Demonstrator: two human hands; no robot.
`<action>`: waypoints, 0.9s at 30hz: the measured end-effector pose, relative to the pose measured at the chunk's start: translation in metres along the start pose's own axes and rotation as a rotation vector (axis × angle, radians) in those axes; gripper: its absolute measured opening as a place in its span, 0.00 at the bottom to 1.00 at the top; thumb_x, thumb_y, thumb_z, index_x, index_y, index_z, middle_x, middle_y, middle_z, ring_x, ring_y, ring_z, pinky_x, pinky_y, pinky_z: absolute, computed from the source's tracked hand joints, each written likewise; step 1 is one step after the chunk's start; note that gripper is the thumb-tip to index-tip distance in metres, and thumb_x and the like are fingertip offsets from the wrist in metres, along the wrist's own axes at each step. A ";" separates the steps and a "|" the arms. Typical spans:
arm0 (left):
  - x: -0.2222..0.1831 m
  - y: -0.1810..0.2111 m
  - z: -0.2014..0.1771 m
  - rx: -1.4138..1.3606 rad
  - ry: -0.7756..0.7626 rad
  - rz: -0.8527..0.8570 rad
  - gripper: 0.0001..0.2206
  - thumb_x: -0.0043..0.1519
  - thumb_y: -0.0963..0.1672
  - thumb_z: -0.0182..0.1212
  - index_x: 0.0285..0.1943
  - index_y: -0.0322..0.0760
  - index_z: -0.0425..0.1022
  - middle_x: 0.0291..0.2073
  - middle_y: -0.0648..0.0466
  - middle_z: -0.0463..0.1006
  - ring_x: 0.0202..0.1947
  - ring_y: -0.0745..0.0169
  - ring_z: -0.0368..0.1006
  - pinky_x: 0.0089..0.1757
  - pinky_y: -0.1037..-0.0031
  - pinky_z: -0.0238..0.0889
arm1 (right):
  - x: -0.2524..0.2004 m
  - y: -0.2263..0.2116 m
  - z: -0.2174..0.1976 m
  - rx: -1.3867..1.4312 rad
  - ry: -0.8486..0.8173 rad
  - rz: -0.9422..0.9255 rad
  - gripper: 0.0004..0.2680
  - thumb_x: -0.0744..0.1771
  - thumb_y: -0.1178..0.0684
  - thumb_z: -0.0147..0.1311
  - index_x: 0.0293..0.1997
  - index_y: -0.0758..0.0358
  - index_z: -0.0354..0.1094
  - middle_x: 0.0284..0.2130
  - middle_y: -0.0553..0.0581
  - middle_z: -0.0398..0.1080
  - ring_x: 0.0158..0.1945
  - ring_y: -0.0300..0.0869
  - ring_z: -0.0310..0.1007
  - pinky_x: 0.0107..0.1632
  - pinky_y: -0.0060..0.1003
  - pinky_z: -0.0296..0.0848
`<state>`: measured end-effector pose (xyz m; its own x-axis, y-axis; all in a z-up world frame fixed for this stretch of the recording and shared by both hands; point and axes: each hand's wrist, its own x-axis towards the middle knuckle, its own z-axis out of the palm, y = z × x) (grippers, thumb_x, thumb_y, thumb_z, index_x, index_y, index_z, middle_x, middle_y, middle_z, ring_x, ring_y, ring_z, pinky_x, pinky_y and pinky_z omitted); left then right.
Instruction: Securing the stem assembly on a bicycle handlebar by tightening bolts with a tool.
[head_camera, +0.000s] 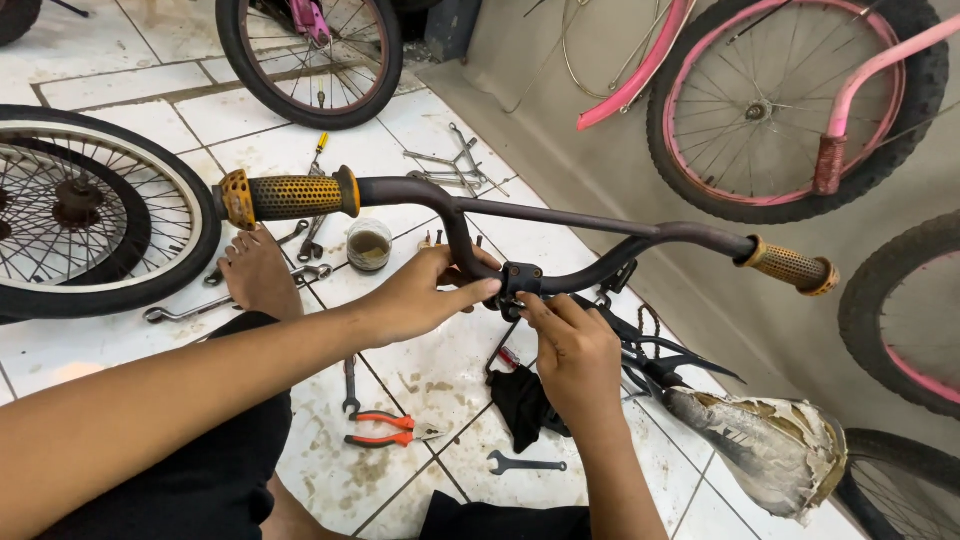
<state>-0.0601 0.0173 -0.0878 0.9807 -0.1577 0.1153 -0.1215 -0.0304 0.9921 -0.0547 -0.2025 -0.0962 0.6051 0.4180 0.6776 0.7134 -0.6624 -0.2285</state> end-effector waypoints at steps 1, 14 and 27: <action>0.000 0.002 0.000 0.000 0.003 0.001 0.17 0.63 0.44 0.63 0.58 0.30 0.74 0.45 0.43 0.78 0.48 0.52 0.79 0.45 0.67 0.78 | 0.000 0.001 0.001 0.001 0.000 -0.002 0.09 0.67 0.61 0.57 0.46 0.55 0.82 0.25 0.53 0.76 0.26 0.47 0.74 0.32 0.34 0.71; 0.006 0.001 0.004 0.009 0.089 -0.054 0.13 0.61 0.43 0.63 0.53 0.30 0.79 0.39 0.46 0.79 0.39 0.59 0.81 0.41 0.72 0.77 | -0.009 0.028 0.015 -0.209 -0.017 -0.331 0.06 0.67 0.61 0.55 0.41 0.57 0.80 0.25 0.52 0.74 0.27 0.45 0.75 0.33 0.34 0.70; 0.004 0.005 0.003 0.052 0.086 -0.052 0.13 0.60 0.42 0.63 0.53 0.30 0.79 0.37 0.44 0.80 0.38 0.58 0.80 0.39 0.71 0.75 | -0.014 0.010 0.009 0.054 -0.029 -0.088 0.06 0.68 0.55 0.55 0.46 0.62 0.77 0.21 0.52 0.76 0.25 0.46 0.79 0.31 0.34 0.75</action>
<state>-0.0568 0.0139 -0.0822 0.9951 -0.0690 0.0701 -0.0761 -0.0878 0.9932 -0.0533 -0.2096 -0.1145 0.5485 0.4912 0.6767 0.7818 -0.5884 -0.2065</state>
